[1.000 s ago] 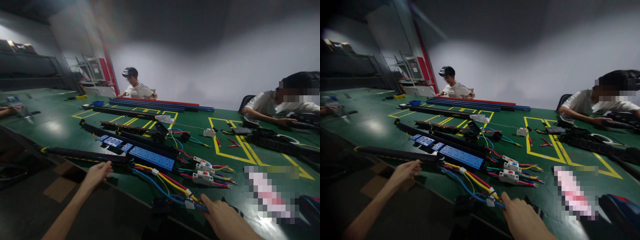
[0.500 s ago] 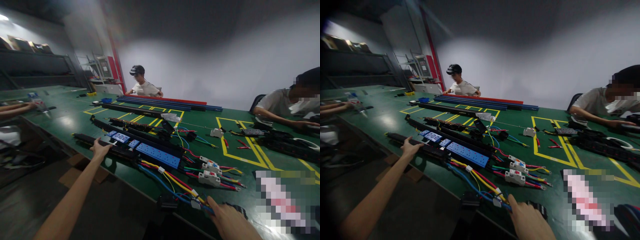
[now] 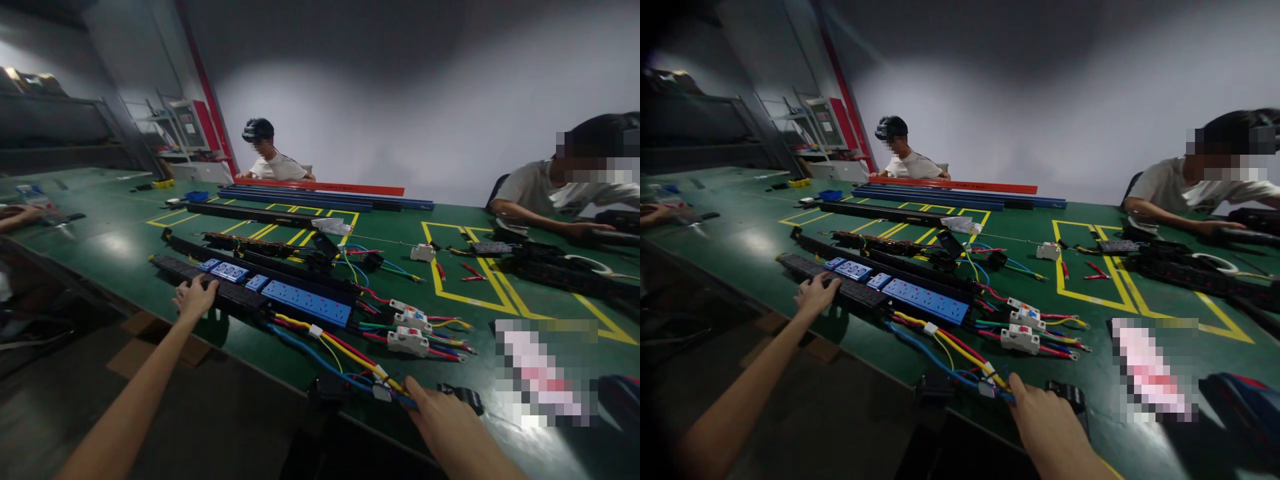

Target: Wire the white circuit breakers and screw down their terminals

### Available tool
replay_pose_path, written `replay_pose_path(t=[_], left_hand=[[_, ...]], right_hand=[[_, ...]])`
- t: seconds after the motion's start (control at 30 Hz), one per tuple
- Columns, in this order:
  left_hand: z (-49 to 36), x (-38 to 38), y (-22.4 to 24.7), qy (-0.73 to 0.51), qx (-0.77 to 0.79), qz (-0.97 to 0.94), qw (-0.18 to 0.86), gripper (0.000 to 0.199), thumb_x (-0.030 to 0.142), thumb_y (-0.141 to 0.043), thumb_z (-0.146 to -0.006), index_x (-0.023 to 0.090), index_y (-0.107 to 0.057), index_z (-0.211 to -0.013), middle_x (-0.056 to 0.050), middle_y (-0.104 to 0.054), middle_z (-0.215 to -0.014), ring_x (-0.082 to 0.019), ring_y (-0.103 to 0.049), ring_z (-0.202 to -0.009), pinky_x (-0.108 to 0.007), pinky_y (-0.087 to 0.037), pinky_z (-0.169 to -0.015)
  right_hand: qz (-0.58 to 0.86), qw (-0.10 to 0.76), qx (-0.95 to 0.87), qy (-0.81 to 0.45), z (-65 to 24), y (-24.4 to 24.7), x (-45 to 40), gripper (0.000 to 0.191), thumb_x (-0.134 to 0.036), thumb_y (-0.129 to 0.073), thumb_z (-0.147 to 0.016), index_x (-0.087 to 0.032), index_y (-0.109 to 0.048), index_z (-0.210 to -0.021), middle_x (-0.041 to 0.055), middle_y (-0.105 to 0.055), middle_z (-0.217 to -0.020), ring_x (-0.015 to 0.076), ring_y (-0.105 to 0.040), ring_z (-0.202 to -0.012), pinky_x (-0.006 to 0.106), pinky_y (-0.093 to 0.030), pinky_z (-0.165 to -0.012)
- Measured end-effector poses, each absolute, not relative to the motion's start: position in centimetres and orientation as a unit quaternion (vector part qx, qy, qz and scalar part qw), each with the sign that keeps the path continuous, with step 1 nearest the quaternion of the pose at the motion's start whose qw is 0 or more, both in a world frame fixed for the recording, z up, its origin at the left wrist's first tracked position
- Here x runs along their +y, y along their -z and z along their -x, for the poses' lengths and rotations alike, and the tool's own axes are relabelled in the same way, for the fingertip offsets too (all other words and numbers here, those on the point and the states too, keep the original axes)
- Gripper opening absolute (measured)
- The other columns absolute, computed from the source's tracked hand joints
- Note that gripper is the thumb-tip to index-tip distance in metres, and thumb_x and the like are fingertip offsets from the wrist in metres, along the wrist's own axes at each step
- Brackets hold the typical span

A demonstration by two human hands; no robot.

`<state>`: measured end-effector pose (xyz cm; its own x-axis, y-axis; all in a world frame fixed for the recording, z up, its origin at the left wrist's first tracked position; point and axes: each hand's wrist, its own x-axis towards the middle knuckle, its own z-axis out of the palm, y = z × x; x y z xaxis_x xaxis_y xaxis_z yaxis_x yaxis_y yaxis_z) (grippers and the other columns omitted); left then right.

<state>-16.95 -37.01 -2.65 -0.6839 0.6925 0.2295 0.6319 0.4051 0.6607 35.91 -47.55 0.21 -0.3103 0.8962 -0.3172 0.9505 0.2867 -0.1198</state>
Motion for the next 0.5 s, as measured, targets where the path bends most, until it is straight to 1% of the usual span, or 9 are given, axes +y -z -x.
replay_pose_path(t=[0.07,0.1,0.17,0.2,0.23,0.3,0.33,0.4,0.5], left_hand=[[13.7,-38.5,2.3,-0.417,0.809,-0.414,-0.015,0.052,0.034,-0.062,-0.086,0.010,-0.051,-0.131,-0.024,-0.027,-0.151,-0.041,-0.016,-0.145,-0.060,-0.006,-0.116],[11.5,-39.7,2.1,-0.456,0.763,-0.459,-0.012,0.050,0.034,-0.063,-0.086,0.014,-0.054,-0.131,-0.020,-0.034,-0.149,-0.037,-0.024,-0.144,-0.053,-0.014,-0.119],[6.4,-42.7,1.9,-0.486,0.641,-0.581,0.127,0.047,0.038,-0.066,-0.085,0.022,-0.059,-0.128,-0.012,-0.050,-0.138,-0.032,-0.043,-0.133,-0.044,-0.031,-0.115],[3.8,-44.4,1.8,-0.445,0.577,-0.650,0.217,0.050,0.040,-0.070,-0.082,0.025,-0.060,-0.129,-0.011,-0.052,-0.137,-0.031,-0.047,-0.129,-0.043,-0.035,-0.113],[1.3,-46.0,1.9,-0.377,0.522,-0.711,0.284,0.060,0.039,-0.076,-0.077,0.028,-0.058,-0.133,-0.010,-0.051,-0.140,-0.032,-0.047,-0.130,-0.044,-0.036,-0.113],[-2.7,-48.6,2.2,-0.281,0.457,-0.783,0.316,0.081,0.038,-0.086,-0.066,0.033,-0.052,-0.140,-0.009,-0.049,-0.145,-0.034,-0.045,-0.132,-0.047,-0.035,-0.114],[-4.1,-49.4,2.5,-0.263,0.441,-0.801,0.307,0.080,0.038,-0.086,-0.066,0.036,-0.053,-0.139,-0.008,-0.051,-0.143,-0.034,-0.048,-0.129,-0.048,-0.036,-0.112],[-5.7,-50.1,3.2,-0.257,0.434,-0.809,0.302,0.059,0.032,-0.077,-0.077,0.037,-0.059,-0.133,-0.006,-0.058,-0.135,-0.029,-0.056,-0.120,-0.045,-0.043,-0.106],[-5.6,-49.7,3.9,-0.302,0.451,-0.769,0.338,0.040,0.022,-0.069,-0.082,0.031,-0.068,-0.121,-0.006,-0.066,-0.122,-0.027,-0.062,-0.110,-0.040,-0.047,-0.101]], right_hand=[[-0.581,0.086,0.795,0.149,-36.1,0.0,-47.5,0.031,-0.015,-0.040,-0.094,-0.021,-0.060,-0.118,0.0098,-0.073,-0.094,0.0314,-0.072,-0.086,0.032,-0.046,-0.064],[-0.581,0.078,0.796,0.151,-36.2,0.1,-47.4,0.030,-0.016,-0.041,-0.094,-0.021,-0.060,-0.116,0.0100,-0.073,-0.094,0.0310,-0.072,-0.086,0.031,-0.046,-0.064],[-0.576,0.062,0.799,0.160,-36.5,0.4,-47.2,0.027,-0.017,-0.042,-0.094,-0.020,-0.061,-0.113,0.0102,-0.073,-0.095,0.0295,-0.071,-0.086,0.030,-0.045,-0.066],[-0.575,0.055,0.799,0.167,-36.6,0.5,-47.1,0.025,-0.018,-0.043,-0.094,-0.020,-0.061,-0.112,0.0101,-0.073,-0.095,0.0286,-0.071,-0.086,0.030,-0.045,-0.066],[-0.575,0.051,0.798,0.174,-36.7,0.6,-47.0,0.024,-0.020,-0.044,-0.094,-0.020,-0.061,-0.111,0.0099,-0.072,-0.095,0.0279,-0.071,-0.086,0.029,-0.045,-0.067],[-0.576,0.046,0.793,0.191,-36.9,0.6,-46.8,0.022,-0.022,-0.045,-0.094,-0.020,-0.061,-0.110,0.0097,-0.072,-0.095,0.0269,-0.070,-0.086,0.029,-0.044,-0.068],[-0.576,0.043,0.791,0.200,-36.9,0.5,-46.7,0.022,-0.023,-0.045,-0.094,-0.020,-0.060,-0.111,0.0097,-0.072,-0.095,0.0266,-0.070,-0.087,0.029,-0.044,-0.069],[-0.576,0.036,0.786,0.219,-37.1,0.3,-46.6,0.023,-0.023,-0.046,-0.094,-0.020,-0.060,-0.112,0.0099,-0.071,-0.096,0.0261,-0.069,-0.090,0.029,-0.045,-0.072],[-0.566,0.009,0.785,0.251,-37.5,-0.4,-46.7,0.025,-0.029,-0.048,-0.095,-0.020,-0.061,-0.114,0.0096,-0.070,-0.102,0.0244,-0.068,-0.095,0.030,-0.045,-0.079]])
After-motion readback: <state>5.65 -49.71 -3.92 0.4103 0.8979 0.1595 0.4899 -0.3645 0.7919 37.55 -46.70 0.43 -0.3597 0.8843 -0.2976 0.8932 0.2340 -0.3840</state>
